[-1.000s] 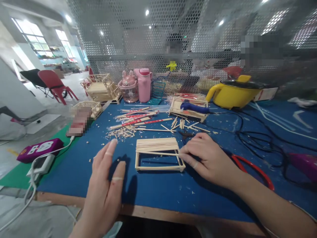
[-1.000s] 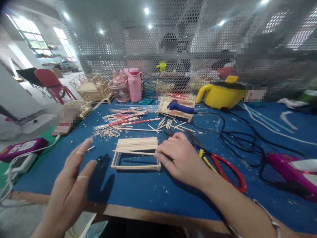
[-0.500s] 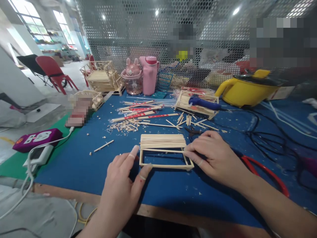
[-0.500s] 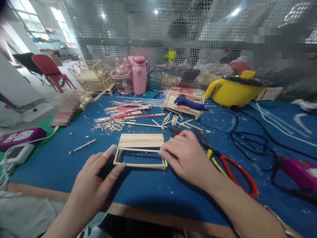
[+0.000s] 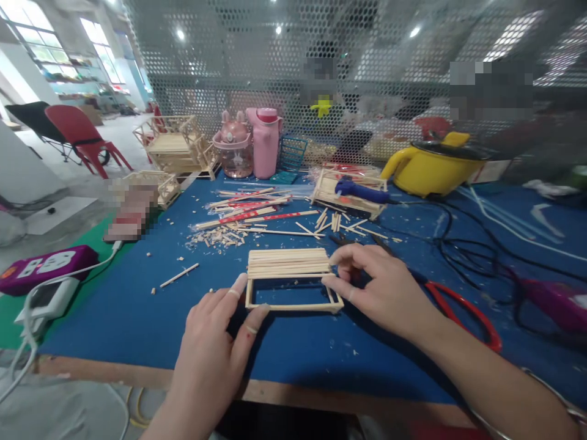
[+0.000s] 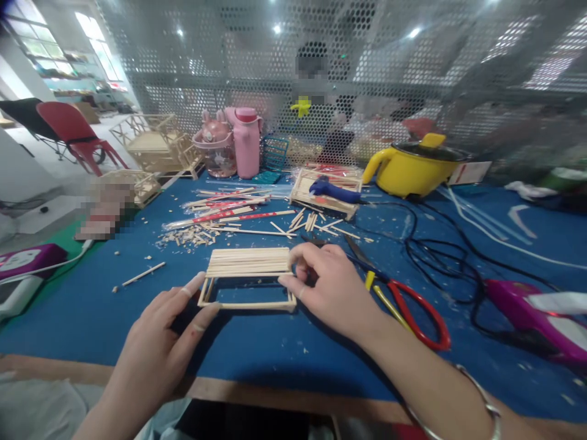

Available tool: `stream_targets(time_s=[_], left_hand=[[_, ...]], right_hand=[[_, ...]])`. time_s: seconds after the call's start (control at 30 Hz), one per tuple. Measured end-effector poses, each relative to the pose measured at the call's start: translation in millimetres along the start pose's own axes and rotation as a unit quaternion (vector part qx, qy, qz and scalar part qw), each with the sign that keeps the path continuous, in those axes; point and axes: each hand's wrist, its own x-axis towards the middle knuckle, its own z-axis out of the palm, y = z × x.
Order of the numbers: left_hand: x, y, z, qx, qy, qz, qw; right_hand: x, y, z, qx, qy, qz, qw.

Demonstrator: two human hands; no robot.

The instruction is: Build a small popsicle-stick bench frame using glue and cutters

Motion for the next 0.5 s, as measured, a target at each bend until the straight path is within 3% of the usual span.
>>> stream_targets(time_s=[0.17, 0.33, 0.5], left_hand=[[-0.8, -2.3, 3.0, 0.021, 0.006, 0.008, 1.000], [-3.2, -1.1, 3.0, 0.040, 0.012, 0.015, 0.999], [-3.4, 0.2, 2.7, 0.046, -0.003, 0.009, 0.999]], right_hand=[[-0.5, 1.8, -13.0, 0.053, -0.064, 0.052, 0.995], [0.6, 2.6, -17.4, 0.039, -0.056, 0.043, 0.997], [0.4, -1.5, -2.7, 0.115, -0.039, 0.127, 0.984]])
